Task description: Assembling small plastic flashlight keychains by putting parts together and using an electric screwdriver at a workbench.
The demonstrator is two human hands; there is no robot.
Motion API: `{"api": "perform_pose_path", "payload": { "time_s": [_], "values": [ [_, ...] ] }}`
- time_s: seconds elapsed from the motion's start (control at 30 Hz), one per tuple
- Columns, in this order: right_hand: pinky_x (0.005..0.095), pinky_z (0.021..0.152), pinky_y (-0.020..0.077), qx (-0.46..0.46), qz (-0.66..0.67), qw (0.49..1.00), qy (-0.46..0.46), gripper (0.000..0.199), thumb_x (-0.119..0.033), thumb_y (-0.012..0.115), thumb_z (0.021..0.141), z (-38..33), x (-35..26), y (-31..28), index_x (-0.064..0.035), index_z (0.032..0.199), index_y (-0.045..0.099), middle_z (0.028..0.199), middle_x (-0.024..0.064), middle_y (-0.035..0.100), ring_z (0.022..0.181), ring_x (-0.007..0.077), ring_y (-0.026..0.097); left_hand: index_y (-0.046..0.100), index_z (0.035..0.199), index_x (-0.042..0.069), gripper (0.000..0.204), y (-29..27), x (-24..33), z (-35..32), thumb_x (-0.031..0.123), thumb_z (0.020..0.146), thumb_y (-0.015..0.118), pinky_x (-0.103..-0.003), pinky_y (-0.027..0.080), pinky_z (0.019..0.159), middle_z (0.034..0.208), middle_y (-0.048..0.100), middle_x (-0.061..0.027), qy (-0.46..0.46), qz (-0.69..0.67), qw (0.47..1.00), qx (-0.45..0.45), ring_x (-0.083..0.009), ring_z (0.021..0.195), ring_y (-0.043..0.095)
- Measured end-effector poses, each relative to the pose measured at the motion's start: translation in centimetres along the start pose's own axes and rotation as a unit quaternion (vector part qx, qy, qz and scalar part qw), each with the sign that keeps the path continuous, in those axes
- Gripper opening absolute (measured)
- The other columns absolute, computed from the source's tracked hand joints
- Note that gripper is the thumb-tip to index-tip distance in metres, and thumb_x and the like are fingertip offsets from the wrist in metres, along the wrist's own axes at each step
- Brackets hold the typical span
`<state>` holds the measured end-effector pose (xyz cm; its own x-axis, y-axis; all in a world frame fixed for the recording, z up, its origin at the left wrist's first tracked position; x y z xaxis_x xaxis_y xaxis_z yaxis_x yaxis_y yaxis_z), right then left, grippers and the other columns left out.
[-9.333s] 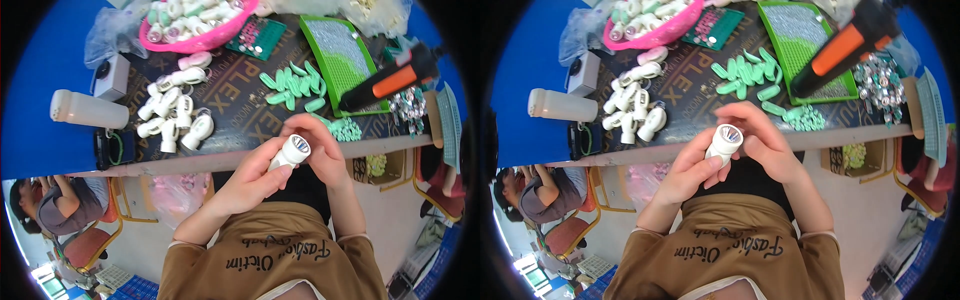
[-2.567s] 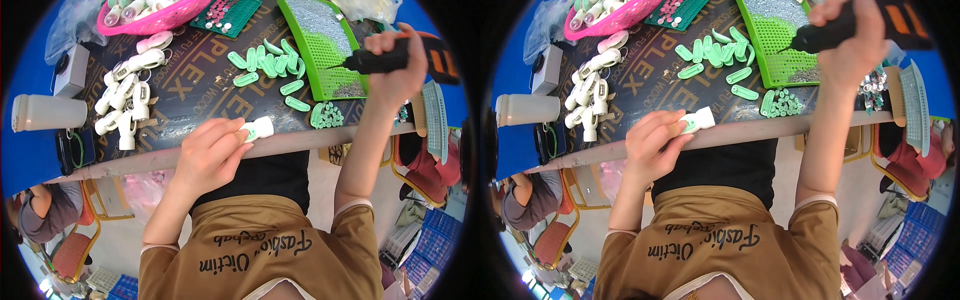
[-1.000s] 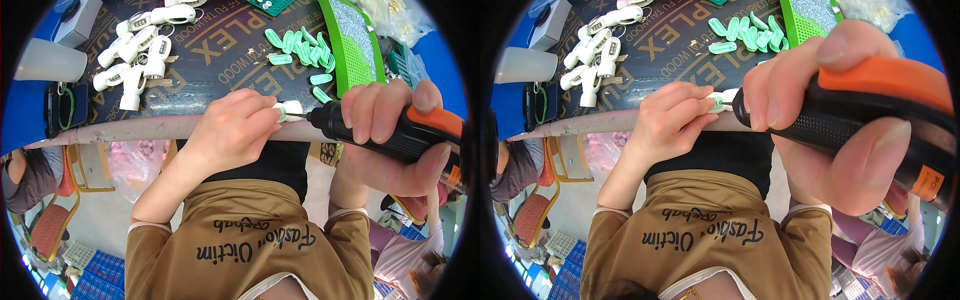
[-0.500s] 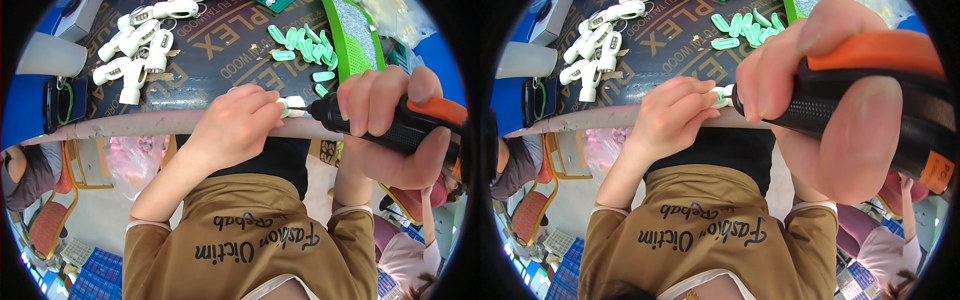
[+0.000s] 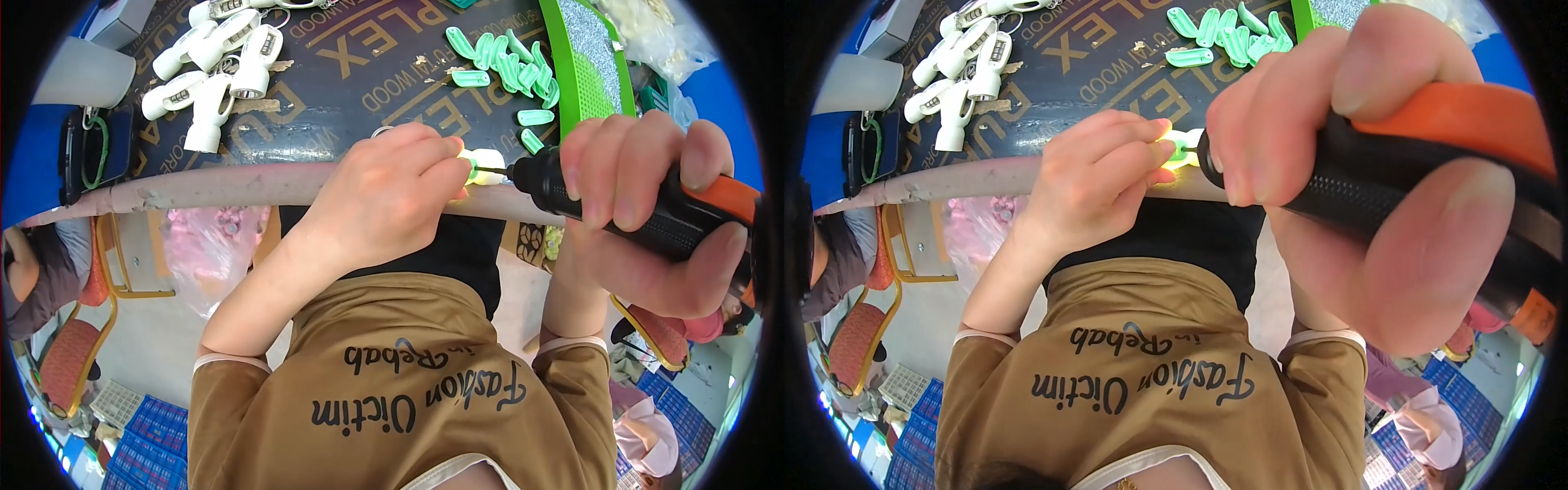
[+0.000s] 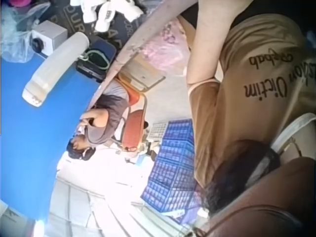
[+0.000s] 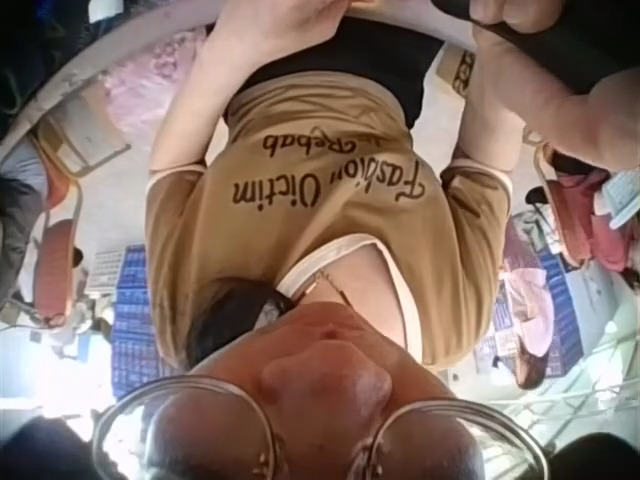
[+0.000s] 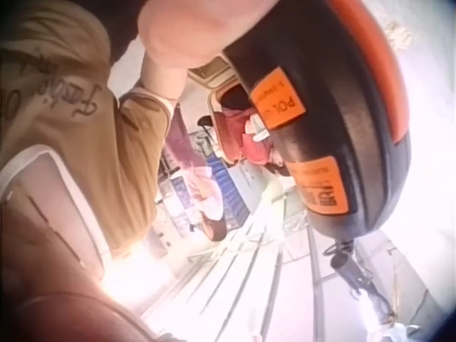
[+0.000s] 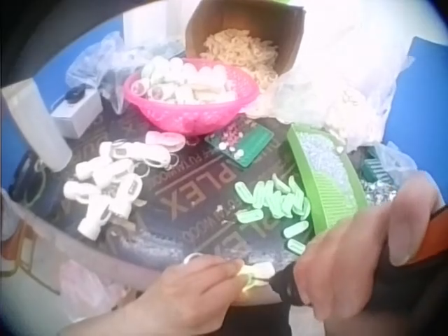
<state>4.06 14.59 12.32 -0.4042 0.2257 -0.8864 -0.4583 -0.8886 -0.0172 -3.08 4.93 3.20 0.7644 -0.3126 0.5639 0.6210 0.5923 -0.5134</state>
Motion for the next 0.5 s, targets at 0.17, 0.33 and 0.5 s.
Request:
{"api": "perform_pose_path", "payload": {
  "time_s": [0.17, 0.33, 0.5],
  "values": [
    [0.0309, 0.056, 0.0383, -0.028, 0.008, 0.999, -0.021, 0.043, -0.051, 0.042, 0.089, 0.0, -0.3, 0.1, -0.0129, 0.107, 0.050, 0.067, -0.0010, 0.048, 0.052, 0.0128, 0.044, 0.066, 0.087, 0.003, 0.026, 0.0, 0.1, 0.1, -0.004, 0.063, 0.073, -0.034, 0.054, 0.062, 0.088, 0.068, -0.0097, -0.001, 0.006, 1.000, -0.002, -0.0267, 0.077, 0.066],
    [0.0337, 0.064, 0.0353, 0.083, 0.065, 0.992, -0.066, 0.056, -0.058, 0.048, 0.088, 0.0, 0.2, -3.5, -0.0083, 0.115, 0.050, 0.072, 0.0033, 0.045, 0.062, 0.0164, 0.042, 0.066, 0.085, 0.004, 0.024, -0.1, 0.0, 0.0, -0.001, 0.063, 0.075, -0.034, 0.054, 0.062, 0.089, 0.068, -0.0090, -0.020, 0.009, 1.000, -0.010, -0.0260, 0.078, 0.066],
    [0.0441, 0.083, 0.0388, 0.064, 0.126, 0.983, -0.116, 0.071, -0.066, 0.054, 0.085, -0.6, 2.3, -9.2, -0.0043, 0.122, 0.050, 0.090, 0.0137, 0.053, 0.085, 0.0275, 0.051, 0.066, 0.086, 0.003, 0.025, -0.1, -0.1, 0.2, 0.001, 0.065, 0.078, -0.033, 0.054, 0.067, 0.092, 0.069, -0.0102, -0.039, -0.020, 0.999, -0.009, -0.0265, 0.082, 0.067]
  ]
}}
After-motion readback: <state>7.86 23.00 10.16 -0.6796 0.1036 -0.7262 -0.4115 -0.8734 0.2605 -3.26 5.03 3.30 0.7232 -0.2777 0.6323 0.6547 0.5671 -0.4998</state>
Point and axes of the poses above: each hand's wrist, its own z-axis towards the middle knuckle, its own y-axis out of the palm, x = y × z, the point moved 8 cm from there along z, towards the middle knuckle
